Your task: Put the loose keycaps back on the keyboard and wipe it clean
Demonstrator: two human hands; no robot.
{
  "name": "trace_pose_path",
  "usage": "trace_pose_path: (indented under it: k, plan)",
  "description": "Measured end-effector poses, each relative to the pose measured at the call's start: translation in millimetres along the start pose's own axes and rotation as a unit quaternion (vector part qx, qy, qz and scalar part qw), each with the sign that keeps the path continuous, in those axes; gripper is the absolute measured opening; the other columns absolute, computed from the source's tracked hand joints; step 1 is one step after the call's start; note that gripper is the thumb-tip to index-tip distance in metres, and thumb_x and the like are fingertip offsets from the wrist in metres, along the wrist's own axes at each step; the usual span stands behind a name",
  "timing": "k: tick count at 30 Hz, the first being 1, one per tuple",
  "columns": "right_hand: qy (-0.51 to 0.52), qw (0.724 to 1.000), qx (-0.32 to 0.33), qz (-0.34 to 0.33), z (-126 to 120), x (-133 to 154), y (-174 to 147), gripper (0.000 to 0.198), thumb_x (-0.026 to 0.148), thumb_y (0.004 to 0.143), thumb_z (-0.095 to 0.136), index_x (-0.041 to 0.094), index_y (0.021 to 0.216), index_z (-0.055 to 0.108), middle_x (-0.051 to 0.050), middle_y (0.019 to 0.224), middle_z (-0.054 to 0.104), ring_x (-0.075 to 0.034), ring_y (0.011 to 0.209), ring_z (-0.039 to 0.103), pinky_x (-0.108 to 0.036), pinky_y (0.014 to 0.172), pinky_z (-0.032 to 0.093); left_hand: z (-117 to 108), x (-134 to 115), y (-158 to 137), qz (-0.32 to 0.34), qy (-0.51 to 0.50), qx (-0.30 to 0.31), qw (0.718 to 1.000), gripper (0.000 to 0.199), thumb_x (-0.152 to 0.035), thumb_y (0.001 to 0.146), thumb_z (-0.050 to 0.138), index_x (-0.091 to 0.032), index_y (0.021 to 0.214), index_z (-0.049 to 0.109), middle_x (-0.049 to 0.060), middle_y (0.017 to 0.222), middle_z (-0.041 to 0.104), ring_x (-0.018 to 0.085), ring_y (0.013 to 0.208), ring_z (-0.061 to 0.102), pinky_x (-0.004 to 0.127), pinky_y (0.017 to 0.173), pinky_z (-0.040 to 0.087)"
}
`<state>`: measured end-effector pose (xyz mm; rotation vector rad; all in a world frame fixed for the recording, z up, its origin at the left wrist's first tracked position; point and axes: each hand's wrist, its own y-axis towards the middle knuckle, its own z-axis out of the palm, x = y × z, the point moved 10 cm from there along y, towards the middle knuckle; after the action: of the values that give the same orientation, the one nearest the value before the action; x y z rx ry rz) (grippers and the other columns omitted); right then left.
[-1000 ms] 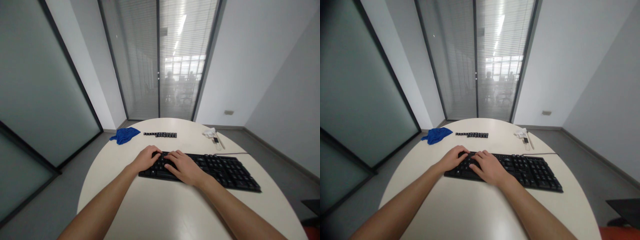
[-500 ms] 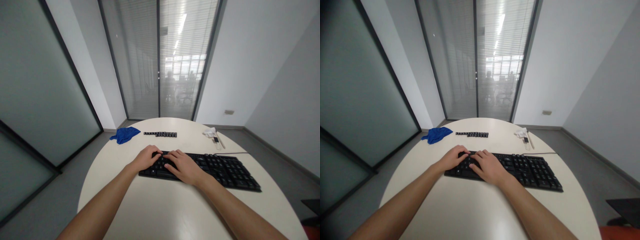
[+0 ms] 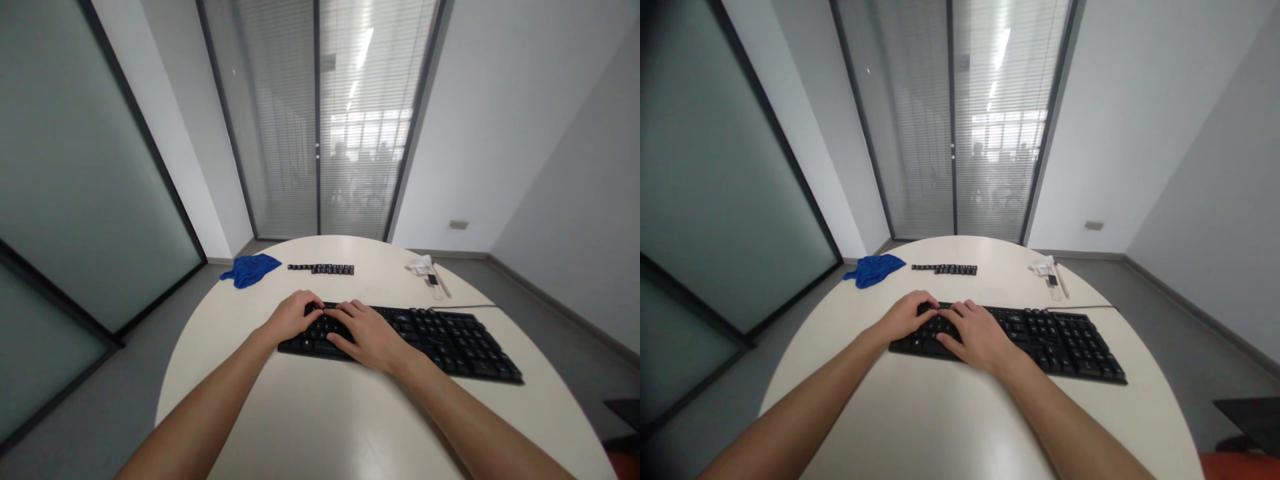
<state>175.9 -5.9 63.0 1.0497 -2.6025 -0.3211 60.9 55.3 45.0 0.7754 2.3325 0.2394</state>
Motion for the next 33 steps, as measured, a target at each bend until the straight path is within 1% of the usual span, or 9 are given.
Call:
trace_pose_path:
  k: [4, 8, 12, 17, 21, 27, 30, 33]
  plan:
    - [0.000, 1.000, 0.002, -0.001, -0.4, 0.8, 0.0, 0.046, 0.047, 0.098, 0.050, 0.022, 0.136, 0.057, -0.011, 0.117, 0.063, -0.027, 0.107, 0.056, -0.046, 0.098, 0.047, 0.0, -1.2, 0.3, 0.001, -0.005, -0.003, 1.000, 0.010, -0.024, 0.090, 0.062, -0.022, 0.095, 0.070, 0.002, 0.100, 0.072, 0.021, 0.098, 0.063, 0.033, 0.091, 0.047]
    - [-0.007, 1.000, 0.004, -0.002, 0.4, 1.8, -0.3, 0.048, 0.047, 0.098, 0.050, 0.021, 0.137, 0.057, -0.012, 0.120, 0.063, -0.028, 0.108, 0.056, -0.046, 0.099, 0.046, 1.5, 3.9, 2.5, -0.026, -0.004, -0.017, 1.000, 0.017, -0.029, 0.095, 0.056, -0.022, 0.093, 0.071, 0.003, 0.099, 0.073, 0.021, 0.097, 0.063, 0.033, 0.091, 0.047]
    - [-0.015, 1.000, 0.007, 0.001, 0.7, 2.6, 0.1, 0.048, 0.048, 0.098, 0.051, 0.021, 0.138, 0.056, -0.011, 0.122, 0.063, -0.028, 0.110, 0.055, -0.046, 0.100, 0.046, 1.7, 9.5, 3.3, -0.046, 0.005, -0.040, 0.998, 0.015, -0.028, 0.094, 0.057, -0.020, 0.091, 0.070, 0.004, 0.096, 0.071, 0.021, 0.095, 0.063, 0.034, 0.091, 0.048]
    - [-0.025, 1.000, 0.013, 0.010, 0.6, 4.9, 0.7, 0.048, 0.049, 0.096, 0.053, 0.020, 0.133, 0.058, -0.012, 0.119, 0.063, -0.028, 0.108, 0.055, -0.045, 0.098, 0.046, 0.9, 9.5, 2.5, -0.036, 0.049, -0.062, 0.996, 0.013, -0.029, 0.092, 0.060, -0.019, 0.087, 0.067, 0.007, 0.103, 0.067, 0.024, 0.104, 0.058, 0.039, 0.098, 0.045]
    - [-0.032, 0.999, 0.009, 0.027, 1.4, 5.7, 0.3, 0.054, 0.054, 0.094, 0.055, 0.020, 0.136, 0.056, -0.013, 0.119, 0.063, -0.030, 0.109, 0.054, -0.047, 0.097, 0.045, 6.3, 11.8, 3.7, -0.049, 0.071, -0.043, 0.995, 0.014, -0.028, 0.093, 0.057, -0.020, 0.086, 0.066, 0.007, 0.105, 0.069, 0.024, 0.105, 0.059, 0.039, 0.099, 0.045]
    - [-0.043, 0.998, 0.010, 0.039, 3.2, 5.9, 0.0, 0.060, 0.057, 0.091, 0.057, 0.021, 0.138, 0.054, -0.013, 0.124, 0.062, -0.031, 0.111, 0.054, -0.047, 0.097, 0.045, 10.5, 12.9, 4.9, -0.072, 0.085, -0.012, 0.994, 0.015, -0.028, 0.095, 0.052, -0.021, 0.095, 0.066, 0.005, 0.103, 0.071, 0.023, 0.100, 0.064, 0.036, 0.093, 0.047]
    - [-0.039, 0.998, 0.014, 0.039, 2.9, 5.7, -0.3, 0.059, 0.058, 0.091, 0.056, 0.021, 0.137, 0.055, -0.013, 0.128, 0.060, -0.031, 0.113, 0.053, -0.046, 0.097, 0.045, 11.7, 14.1, 4.7, -0.085, 0.093, 0.004, 0.992, 0.015, -0.030, 0.094, 0.053, -0.022, 0.094, 0.066, 0.004, 0.100, 0.072, 0.023, 0.096, 0.065, 0.035, 0.089, 0.048]
    - [-0.034, 0.999, 0.019, 0.038, 3.1, 5.8, -0.4, 0.056, 0.058, 0.091, 0.056, 0.021, 0.134, 0.058, -0.012, 0.130, 0.060, -0.031, 0.114, 0.052, -0.046, 0.100, 0.043, 10.7, 14.4, 4.4, -0.094, 0.101, 0.006, 0.990, 0.013, -0.030, 0.092, 0.055, -0.023, 0.092, 0.066, 0.003, 0.097, 0.073, 0.023, 0.093, 0.065, 0.035, 0.086, 0.048]
